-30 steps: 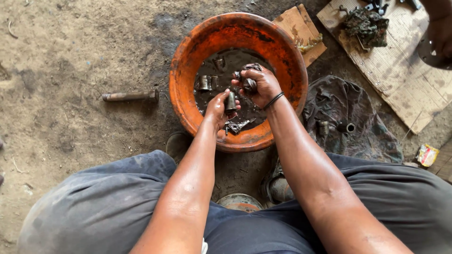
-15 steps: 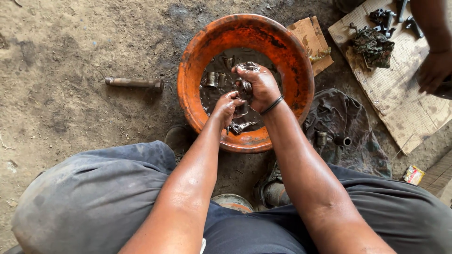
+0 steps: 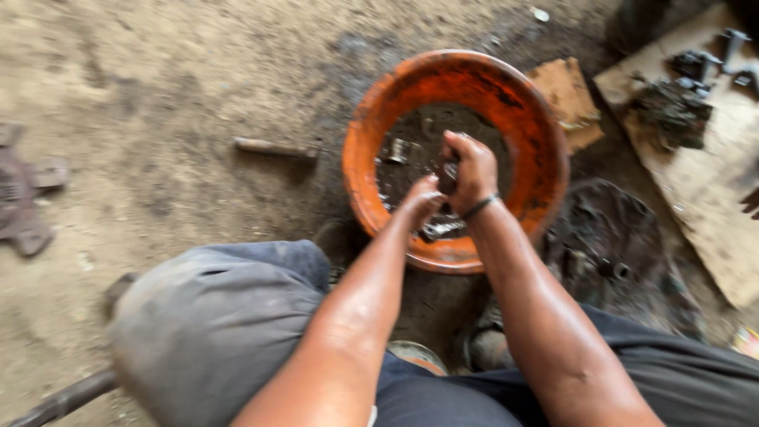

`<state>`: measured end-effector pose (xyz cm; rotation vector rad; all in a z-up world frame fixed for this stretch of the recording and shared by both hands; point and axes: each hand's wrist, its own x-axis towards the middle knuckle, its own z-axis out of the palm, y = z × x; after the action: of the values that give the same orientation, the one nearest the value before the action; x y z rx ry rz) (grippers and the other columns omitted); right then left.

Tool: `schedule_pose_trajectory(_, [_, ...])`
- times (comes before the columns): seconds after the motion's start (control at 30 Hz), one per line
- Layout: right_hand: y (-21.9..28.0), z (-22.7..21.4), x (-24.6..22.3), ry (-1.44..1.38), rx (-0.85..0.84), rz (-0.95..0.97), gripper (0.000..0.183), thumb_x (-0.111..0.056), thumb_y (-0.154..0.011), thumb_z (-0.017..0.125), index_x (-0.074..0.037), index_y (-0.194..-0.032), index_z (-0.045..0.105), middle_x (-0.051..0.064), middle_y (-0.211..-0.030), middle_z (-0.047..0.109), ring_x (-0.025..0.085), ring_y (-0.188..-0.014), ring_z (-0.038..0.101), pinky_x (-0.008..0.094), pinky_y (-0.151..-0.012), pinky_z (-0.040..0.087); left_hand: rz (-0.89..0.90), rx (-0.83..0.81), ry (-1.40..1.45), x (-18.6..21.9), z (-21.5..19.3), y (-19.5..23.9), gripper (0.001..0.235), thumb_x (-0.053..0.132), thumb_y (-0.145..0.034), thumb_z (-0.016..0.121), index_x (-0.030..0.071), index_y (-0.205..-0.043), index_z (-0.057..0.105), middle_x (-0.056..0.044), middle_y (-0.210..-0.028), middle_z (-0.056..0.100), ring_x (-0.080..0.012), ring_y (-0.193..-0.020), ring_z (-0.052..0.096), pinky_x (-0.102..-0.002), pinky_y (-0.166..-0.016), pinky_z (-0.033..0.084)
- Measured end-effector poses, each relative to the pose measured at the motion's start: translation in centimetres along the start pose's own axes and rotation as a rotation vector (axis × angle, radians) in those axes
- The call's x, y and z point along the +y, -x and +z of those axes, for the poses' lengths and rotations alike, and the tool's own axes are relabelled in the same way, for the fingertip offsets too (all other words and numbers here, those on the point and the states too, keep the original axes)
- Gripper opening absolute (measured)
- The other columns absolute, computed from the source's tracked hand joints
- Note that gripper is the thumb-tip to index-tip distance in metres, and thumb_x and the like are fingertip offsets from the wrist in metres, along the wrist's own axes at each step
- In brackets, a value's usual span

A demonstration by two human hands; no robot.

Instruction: The person sits on the ground and cleans small cylindrical metal parts by hand in a basin of dark liquid. They repeatedly submerge, rub, and rinse the parts, then place them on a cloth nearby. A second person assembles a large circular metal component in the background.

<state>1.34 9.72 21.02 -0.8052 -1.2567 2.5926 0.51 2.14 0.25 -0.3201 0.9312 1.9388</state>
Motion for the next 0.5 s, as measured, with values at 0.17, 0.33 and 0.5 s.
schedule_pose_trajectory(0.17, [-2.2,-4.7,1.2,0.242,0.179,0.038,0.028,-0.029,-0.094,0.069,-0.012,-0.074,0.060,0.001,-0.066,0.053,0.013,-0.053,0.046,0.032,-0.049,0.035,0.075,0.150,-0.545,0.5,0.1,1.4,0.023,0.017,-0.085,0.077,0.008,-0.104,0.068,-0.006,-0.088,0.071,-0.0150,-0.071,0.067,-0.032,-0.061,0.058])
schedule_pose_trajectory(0.33, [-3.6,-12.3,4.5,0.871,0.362,0.049,0.022,-0.026,-0.087,0.078,-0.009,-0.087,0.063,0.004,-0.078,0.064,0.014,-0.064,0.057,0.035,-0.057,0.048,0.201,0.397,-1.023,1.8,-0.1,2.8,0.031,0.037,-0.083,0.082,0.007,-0.087,0.074,-0.010,-0.074,0.073,-0.0175,-0.064,0.065,-0.036,-0.060,0.051])
schedule_pose_trajectory(0.5, [-2.2,-17.1,7.4,1.213,0.233,0.159,0.045,-0.023,-0.079,0.082,-0.007,-0.119,0.069,0.013,-0.106,0.076,0.024,-0.094,0.074,0.038,-0.083,0.059,0.255,0.459,-1.117,2.2,-0.5,3.1,0.044,0.048,-0.082,0.082,0.005,-0.081,0.073,-0.013,-0.074,0.073,-0.0247,-0.065,0.068,-0.040,-0.064,0.054])
